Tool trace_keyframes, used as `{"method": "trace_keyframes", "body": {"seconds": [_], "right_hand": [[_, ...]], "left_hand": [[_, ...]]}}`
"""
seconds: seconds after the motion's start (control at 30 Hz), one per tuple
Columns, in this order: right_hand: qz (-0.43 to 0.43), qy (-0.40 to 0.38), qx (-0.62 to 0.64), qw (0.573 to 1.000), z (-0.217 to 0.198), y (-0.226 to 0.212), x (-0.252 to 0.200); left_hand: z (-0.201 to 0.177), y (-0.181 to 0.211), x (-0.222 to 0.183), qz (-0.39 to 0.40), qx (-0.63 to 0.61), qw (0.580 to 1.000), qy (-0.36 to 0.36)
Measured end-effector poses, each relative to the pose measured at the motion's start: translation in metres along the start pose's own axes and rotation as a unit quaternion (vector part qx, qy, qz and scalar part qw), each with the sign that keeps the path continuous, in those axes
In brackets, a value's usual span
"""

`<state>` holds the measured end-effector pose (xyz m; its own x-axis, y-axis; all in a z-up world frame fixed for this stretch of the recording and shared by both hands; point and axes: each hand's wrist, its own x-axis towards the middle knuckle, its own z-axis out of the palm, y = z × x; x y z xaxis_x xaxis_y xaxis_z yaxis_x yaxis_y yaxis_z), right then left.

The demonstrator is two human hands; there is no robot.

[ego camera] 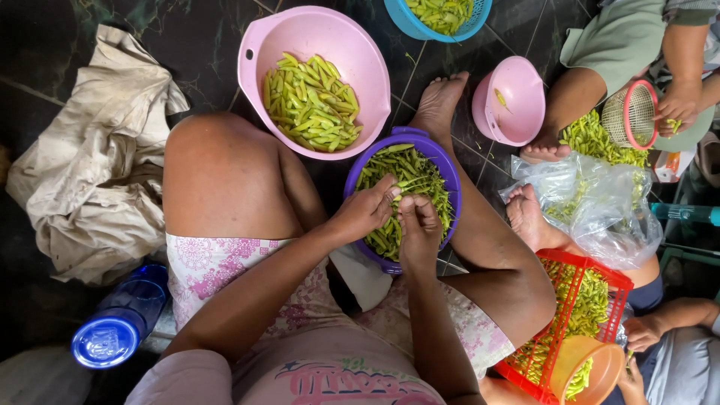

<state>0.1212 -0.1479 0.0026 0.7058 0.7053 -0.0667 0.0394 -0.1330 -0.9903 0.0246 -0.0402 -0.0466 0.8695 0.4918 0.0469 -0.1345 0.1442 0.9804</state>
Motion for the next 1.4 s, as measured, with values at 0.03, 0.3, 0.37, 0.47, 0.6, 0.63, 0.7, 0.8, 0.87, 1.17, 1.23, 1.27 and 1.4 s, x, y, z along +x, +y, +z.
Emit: {"method": "trace_keyframes", "body": {"seconds": [0.03, 0.3, 0.37, 0.47, 0.6, 0.63, 0.7, 0.8, 0.87, 1.17, 1.23, 1.27, 1.4], "right_hand": [[0.0, 0.0, 0.001, 1.0, -0.006, 0.002, 0.001], [0.13, -0.042, 0.032, 0.99, -0.037, -0.007, 0.015], [0.116, -0.044, -0.006, 0.992, -0.044, 0.001, 0.018], [0.073, -0.055, -0.091, 0.992, -0.046, 0.004, 0.025], [0.026, -0.082, -0.182, 0.979, -0.044, -0.006, 0.028], [0.026, -0.085, -0.182, 0.979, -0.044, -0.006, 0.03], [0.042, -0.091, -0.187, 0.977, -0.045, -0.006, 0.029], [0.07, -0.085, -0.133, 0.985, -0.052, 0.011, 0.031], [0.103, -0.079, -0.078, 0.989, -0.055, 0.016, 0.03], [0.187, -0.119, 0.053, 0.974, -0.081, 0.001, 0.042], [0.184, -0.131, -0.002, 0.974, -0.085, 0.004, 0.043], [0.177, -0.142, -0.023, 0.974, -0.082, 0.003, 0.043], [0.147, -0.143, -0.086, 0.975, -0.073, 0.011, 0.043]], "left_hand": [[-0.001, 0.001, 0.0, 0.0, 0.001, 1.0, 0.0], [-0.003, -0.012, 0.004, -0.036, 0.028, 0.998, -0.036], [-0.003, -0.006, 0.002, -0.035, 0.043, 0.998, -0.041], [-0.004, -0.004, 0.0, -0.036, 0.063, 0.996, -0.046], [-0.01, -0.012, 0.001, -0.042, 0.093, 0.993, -0.055], [-0.009, -0.014, 0.001, -0.042, 0.093, 0.993, -0.052], [-0.005, -0.02, 0.002, -0.034, 0.1, 0.992, -0.065], [-0.009, -0.015, 0.004, -0.032, 0.104, 0.991, -0.072], [-0.007, -0.018, 0.007, -0.027, 0.109, 0.991, -0.079], [-0.012, -0.012, 0.004, -0.03, 0.124, 0.987, -0.096], [-0.011, -0.01, 0.005, -0.034, 0.123, 0.988, -0.09], [-0.01, -0.011, 0.005, -0.032, 0.125, 0.987, -0.094], [-0.003, -0.029, 0.006, -0.021, 0.132, 0.986, -0.101]]}}
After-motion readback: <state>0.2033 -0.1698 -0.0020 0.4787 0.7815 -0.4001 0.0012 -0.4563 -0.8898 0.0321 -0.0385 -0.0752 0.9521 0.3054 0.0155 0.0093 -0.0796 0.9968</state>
